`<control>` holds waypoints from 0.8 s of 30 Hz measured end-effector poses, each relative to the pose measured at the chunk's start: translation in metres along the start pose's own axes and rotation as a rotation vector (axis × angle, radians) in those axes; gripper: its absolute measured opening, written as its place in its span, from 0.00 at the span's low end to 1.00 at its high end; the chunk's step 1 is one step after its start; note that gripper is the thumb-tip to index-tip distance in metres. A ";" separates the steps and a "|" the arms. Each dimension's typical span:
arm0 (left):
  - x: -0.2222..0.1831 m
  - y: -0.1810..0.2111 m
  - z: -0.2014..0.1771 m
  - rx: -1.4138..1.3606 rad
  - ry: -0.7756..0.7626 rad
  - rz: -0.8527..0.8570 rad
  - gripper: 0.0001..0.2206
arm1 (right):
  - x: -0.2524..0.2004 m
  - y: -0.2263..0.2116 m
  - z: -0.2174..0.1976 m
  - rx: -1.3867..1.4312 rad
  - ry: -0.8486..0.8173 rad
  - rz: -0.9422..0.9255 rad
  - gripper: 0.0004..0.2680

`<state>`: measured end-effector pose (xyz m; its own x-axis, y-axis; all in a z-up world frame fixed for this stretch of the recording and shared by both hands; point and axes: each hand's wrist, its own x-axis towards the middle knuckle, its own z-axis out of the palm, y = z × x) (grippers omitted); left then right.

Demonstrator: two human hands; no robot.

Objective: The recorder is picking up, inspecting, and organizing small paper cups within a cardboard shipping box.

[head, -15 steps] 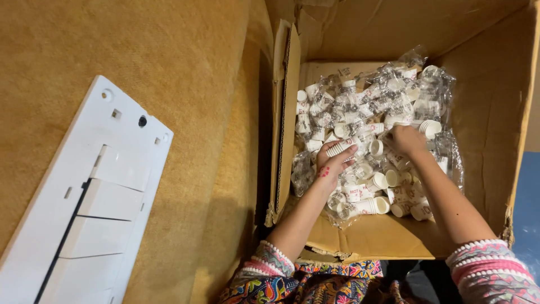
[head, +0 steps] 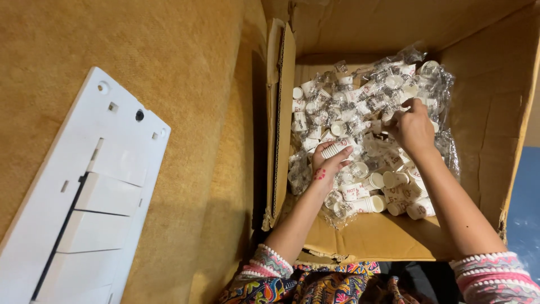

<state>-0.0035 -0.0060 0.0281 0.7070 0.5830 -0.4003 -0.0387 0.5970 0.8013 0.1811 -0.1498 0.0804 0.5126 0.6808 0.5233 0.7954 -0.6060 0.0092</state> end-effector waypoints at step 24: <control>0.010 -0.025 -0.018 0.174 -0.209 0.134 0.26 | -0.005 -0.073 -0.046 0.689 -0.586 -0.148 0.22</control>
<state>-0.0086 -0.0052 -0.0035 0.8347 0.5133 -0.1998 -0.0329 0.4086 0.9121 0.1054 -0.1280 0.1165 0.3227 0.9457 0.0396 0.7863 -0.2445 -0.5674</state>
